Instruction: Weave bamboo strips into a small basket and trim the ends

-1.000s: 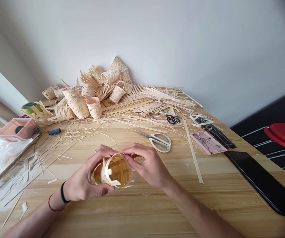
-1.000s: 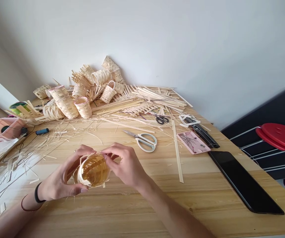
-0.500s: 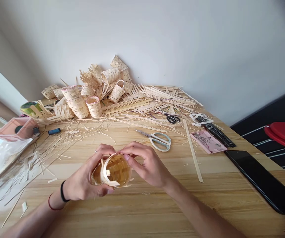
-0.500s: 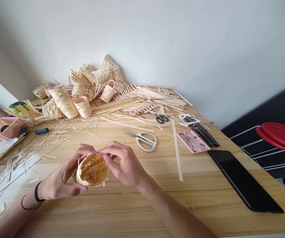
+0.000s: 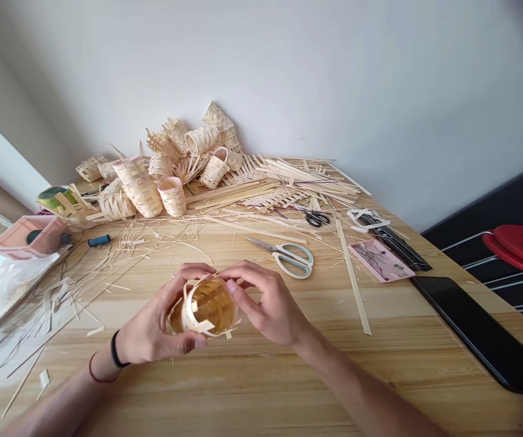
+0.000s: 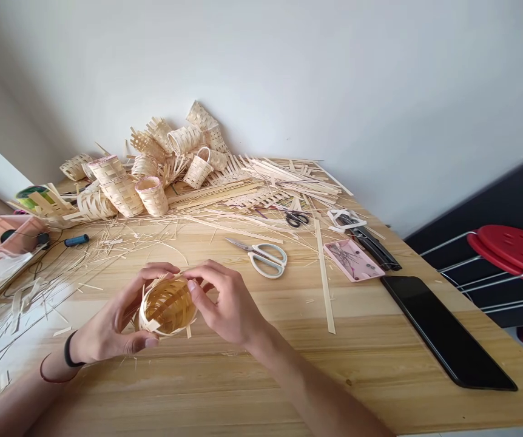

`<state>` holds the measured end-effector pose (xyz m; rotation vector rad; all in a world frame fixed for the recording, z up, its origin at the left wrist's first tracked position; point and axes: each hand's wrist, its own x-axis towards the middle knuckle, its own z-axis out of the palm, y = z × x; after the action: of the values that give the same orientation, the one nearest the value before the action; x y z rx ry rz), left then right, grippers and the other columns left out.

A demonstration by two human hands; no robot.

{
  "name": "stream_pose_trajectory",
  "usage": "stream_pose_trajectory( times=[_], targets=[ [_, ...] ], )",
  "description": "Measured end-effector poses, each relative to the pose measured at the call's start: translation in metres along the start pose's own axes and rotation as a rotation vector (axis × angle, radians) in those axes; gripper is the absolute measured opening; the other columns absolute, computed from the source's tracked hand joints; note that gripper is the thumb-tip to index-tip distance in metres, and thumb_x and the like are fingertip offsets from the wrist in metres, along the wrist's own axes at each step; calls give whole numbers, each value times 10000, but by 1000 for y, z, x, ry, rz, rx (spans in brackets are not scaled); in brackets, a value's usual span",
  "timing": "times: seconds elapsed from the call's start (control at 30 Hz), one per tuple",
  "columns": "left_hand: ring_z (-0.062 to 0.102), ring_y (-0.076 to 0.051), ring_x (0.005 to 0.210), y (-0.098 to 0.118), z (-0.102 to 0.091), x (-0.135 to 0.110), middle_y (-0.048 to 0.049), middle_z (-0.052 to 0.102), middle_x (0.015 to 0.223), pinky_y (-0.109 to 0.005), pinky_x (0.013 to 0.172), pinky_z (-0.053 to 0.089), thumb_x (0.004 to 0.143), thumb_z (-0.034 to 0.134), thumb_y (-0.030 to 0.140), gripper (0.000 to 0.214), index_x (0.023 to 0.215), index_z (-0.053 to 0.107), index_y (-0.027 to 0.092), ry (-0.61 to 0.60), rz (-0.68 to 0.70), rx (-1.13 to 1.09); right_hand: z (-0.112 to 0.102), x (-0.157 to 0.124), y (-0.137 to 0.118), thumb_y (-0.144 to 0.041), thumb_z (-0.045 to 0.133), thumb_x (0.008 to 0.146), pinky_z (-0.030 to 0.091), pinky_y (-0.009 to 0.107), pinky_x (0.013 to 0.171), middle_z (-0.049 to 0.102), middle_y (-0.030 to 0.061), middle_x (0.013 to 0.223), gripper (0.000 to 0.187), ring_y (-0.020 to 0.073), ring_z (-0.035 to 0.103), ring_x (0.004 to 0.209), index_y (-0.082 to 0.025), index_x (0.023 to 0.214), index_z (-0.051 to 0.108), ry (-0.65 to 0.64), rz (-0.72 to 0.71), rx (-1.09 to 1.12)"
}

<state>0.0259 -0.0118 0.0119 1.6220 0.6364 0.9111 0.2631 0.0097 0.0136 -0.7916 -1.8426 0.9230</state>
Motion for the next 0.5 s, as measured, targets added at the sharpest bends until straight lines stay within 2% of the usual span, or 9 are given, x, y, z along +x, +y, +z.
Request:
stream_pose_trajectory(
  times=[0.07,0.33,0.43,0.5],
  targets=[
    [492,-351,1413,-2,0,-1,-144,456,1483,-474,1179,439,806,864,299,729,1450,522,274,6,-1,-4,0,0,0,-261,579,1045,604,341,824,785,87,1059,212,215,739,970,-219,1113,775,-12,-8,-11],
    [503,-318,1333,-2,-2,-1,-113,467,1382,-408,1094,483,815,845,318,695,1427,517,288,13,17,43,-3,2,-2,-310,564,1071,592,369,897,761,92,1114,229,231,718,1047,-222,1165,753,-75,16,0],
    [489,-330,1350,-4,-4,-1,-117,455,1393,-424,1098,480,815,843,326,722,1450,501,297,23,23,62,-1,1,-3,-336,569,1071,602,357,911,750,93,1210,247,221,725,1062,-228,1249,703,-70,65,45],
    [480,-343,1359,-3,-6,-1,-123,455,1393,-455,1127,458,802,853,332,739,1456,509,292,15,39,88,-1,1,-3,-344,589,1059,607,346,905,757,89,1206,234,212,735,1036,-220,1224,699,-64,112,92]
  ],
)
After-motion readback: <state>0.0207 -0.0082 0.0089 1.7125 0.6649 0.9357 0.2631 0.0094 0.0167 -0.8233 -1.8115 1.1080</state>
